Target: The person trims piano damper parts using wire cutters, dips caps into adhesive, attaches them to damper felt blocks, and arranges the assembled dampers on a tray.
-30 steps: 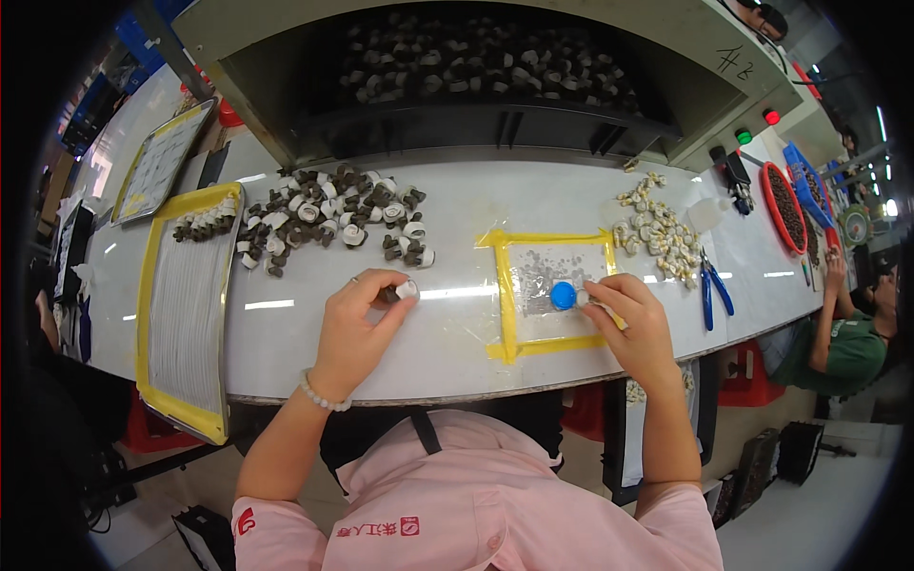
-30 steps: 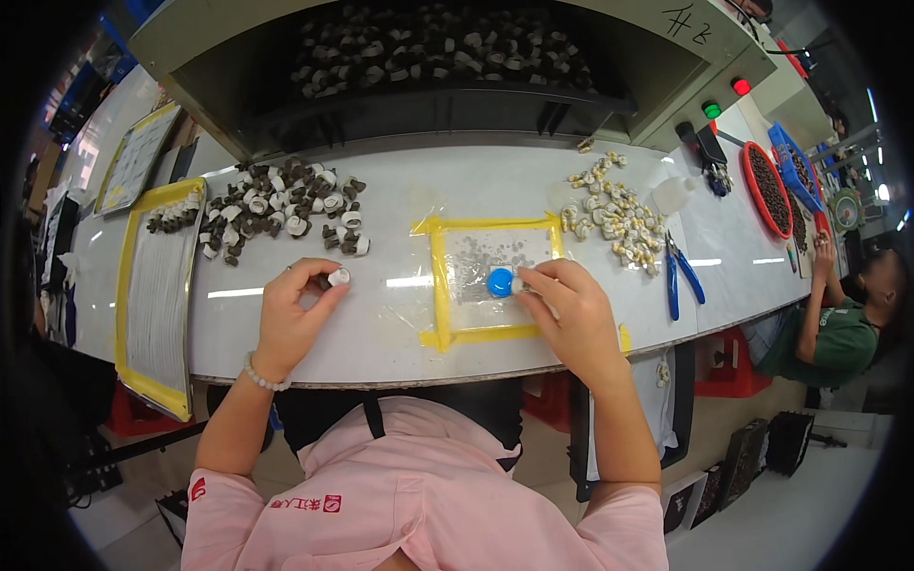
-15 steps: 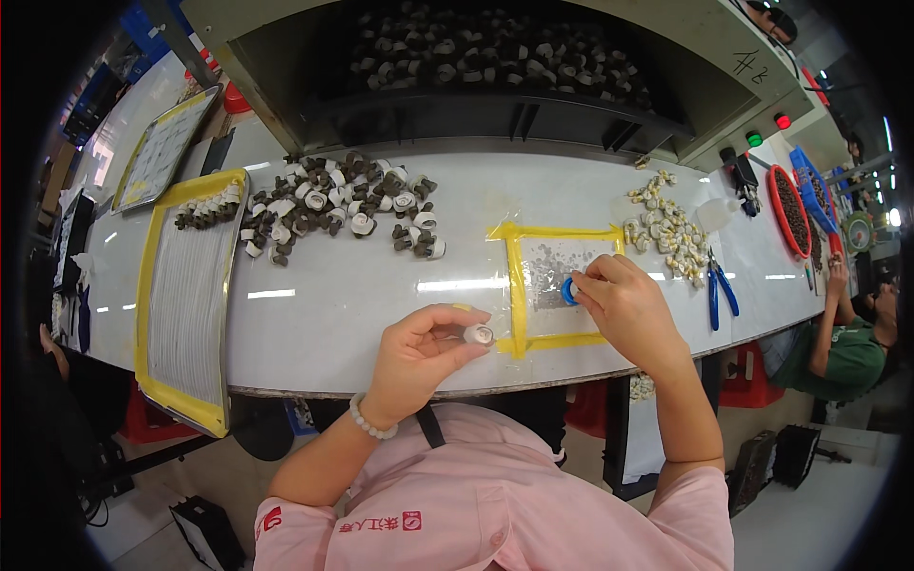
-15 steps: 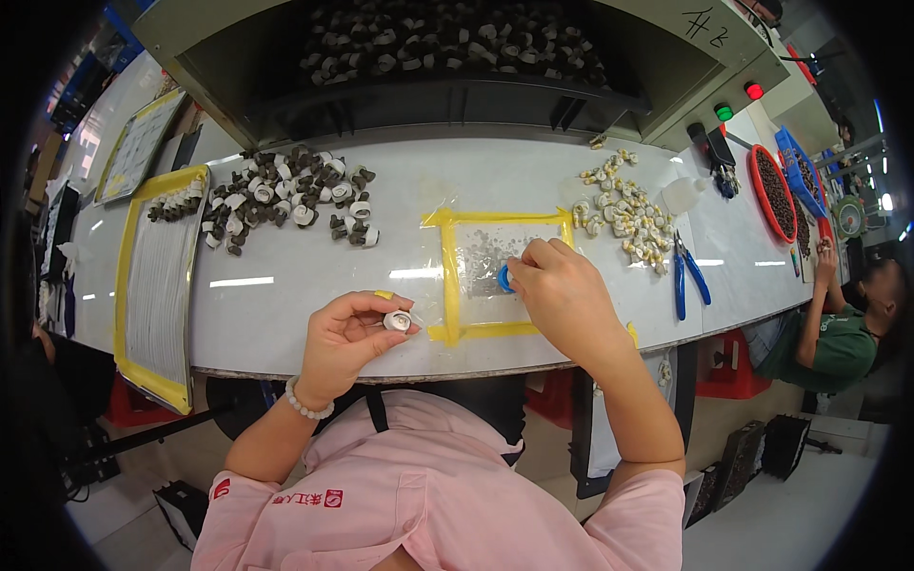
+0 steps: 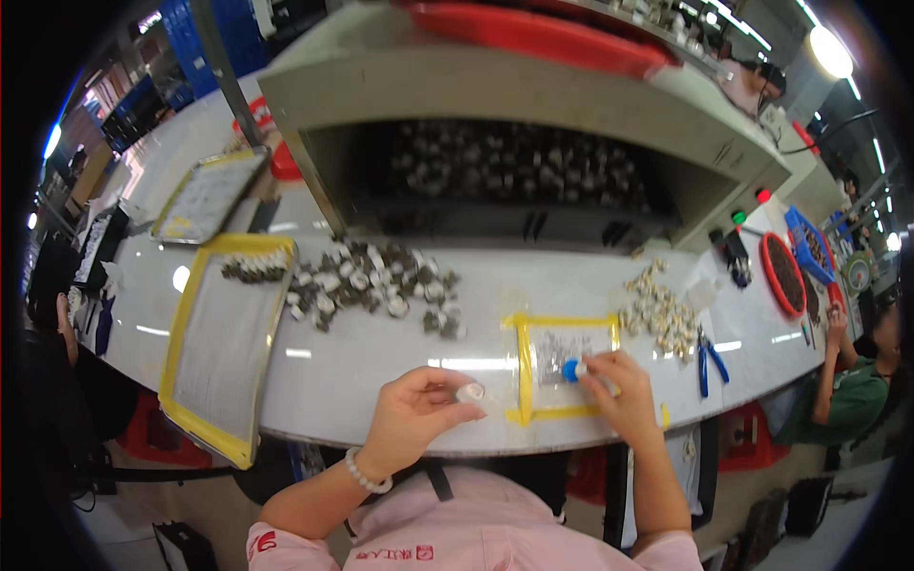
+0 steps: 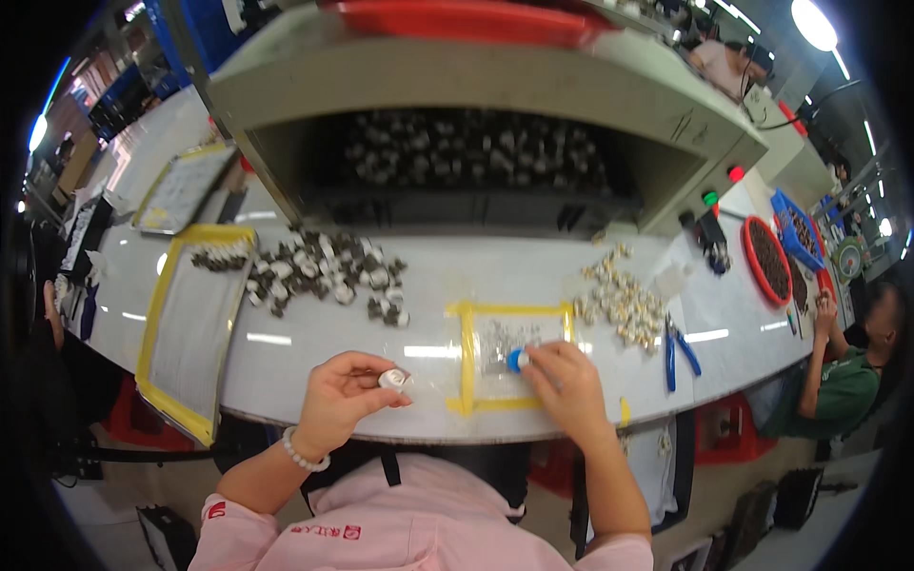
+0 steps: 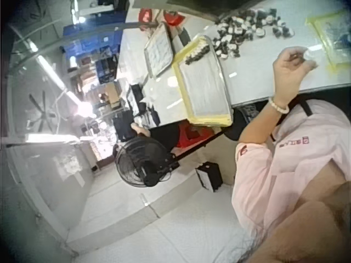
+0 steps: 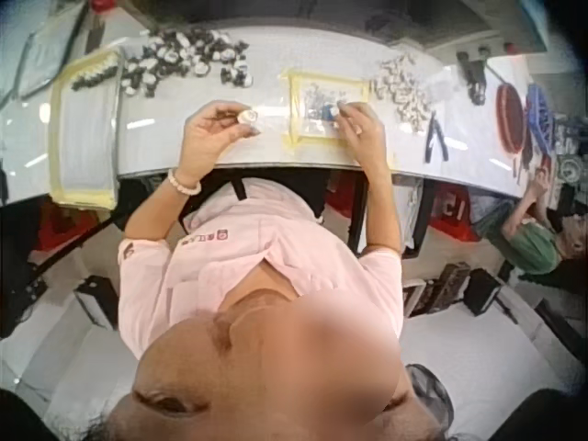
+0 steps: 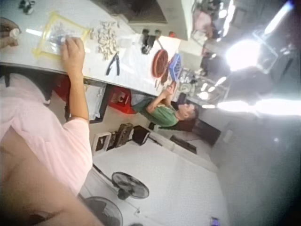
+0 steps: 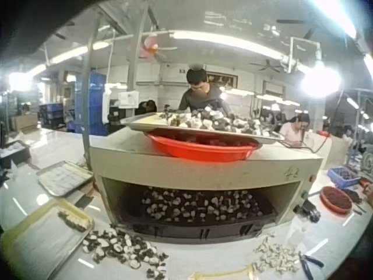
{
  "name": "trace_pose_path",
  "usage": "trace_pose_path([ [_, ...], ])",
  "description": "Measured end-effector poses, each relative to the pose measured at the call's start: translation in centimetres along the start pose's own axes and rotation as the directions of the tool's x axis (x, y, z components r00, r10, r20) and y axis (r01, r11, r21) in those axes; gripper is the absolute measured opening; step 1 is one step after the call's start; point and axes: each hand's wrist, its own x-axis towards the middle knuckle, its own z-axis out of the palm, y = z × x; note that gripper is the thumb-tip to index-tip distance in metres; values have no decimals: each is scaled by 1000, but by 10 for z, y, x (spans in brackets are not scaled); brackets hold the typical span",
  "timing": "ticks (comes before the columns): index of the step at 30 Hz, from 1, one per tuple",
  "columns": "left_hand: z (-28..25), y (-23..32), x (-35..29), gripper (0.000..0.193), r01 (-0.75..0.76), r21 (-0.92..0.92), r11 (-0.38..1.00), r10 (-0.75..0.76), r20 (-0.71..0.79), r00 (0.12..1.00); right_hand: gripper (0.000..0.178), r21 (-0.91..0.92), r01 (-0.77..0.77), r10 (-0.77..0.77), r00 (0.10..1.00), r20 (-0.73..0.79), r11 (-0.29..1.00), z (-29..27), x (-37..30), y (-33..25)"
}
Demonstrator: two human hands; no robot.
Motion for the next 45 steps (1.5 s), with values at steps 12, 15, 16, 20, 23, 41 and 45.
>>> trace_pose_path([
  [12,37,280,167,42,-600,784,-158,913,348,214,22,-25,54,-55,997,-52,998,-6,-1,-18],
  [15,40,262,156,35,-604,780,-163,950,290,119,22,-32,42,-44,996,-72,999,-9,-1,-13],
  [16,40,249,146,28,-650,743,-160,951,292,100,22,-39,41,-44,995,-85,998,-10,-1,-12],
  [20,18,156,91,17,-608,759,235,808,196,556,23,-32,-12,10,997,-76,999,-14,-4,-5],
  [23,-19,77,60,19,-369,891,266,534,183,826,23,-54,25,-27,999,-36,998,-12,0,-8],
  [41,-26,-7,61,21,-371,901,222,270,309,912,22,-66,0,1,1000,15,998,-5,2,-10],
  [45,-19,-29,41,23,-172,324,930,127,155,980,22,-50,9,-8,1000,11,999,-2,5,-7],
])
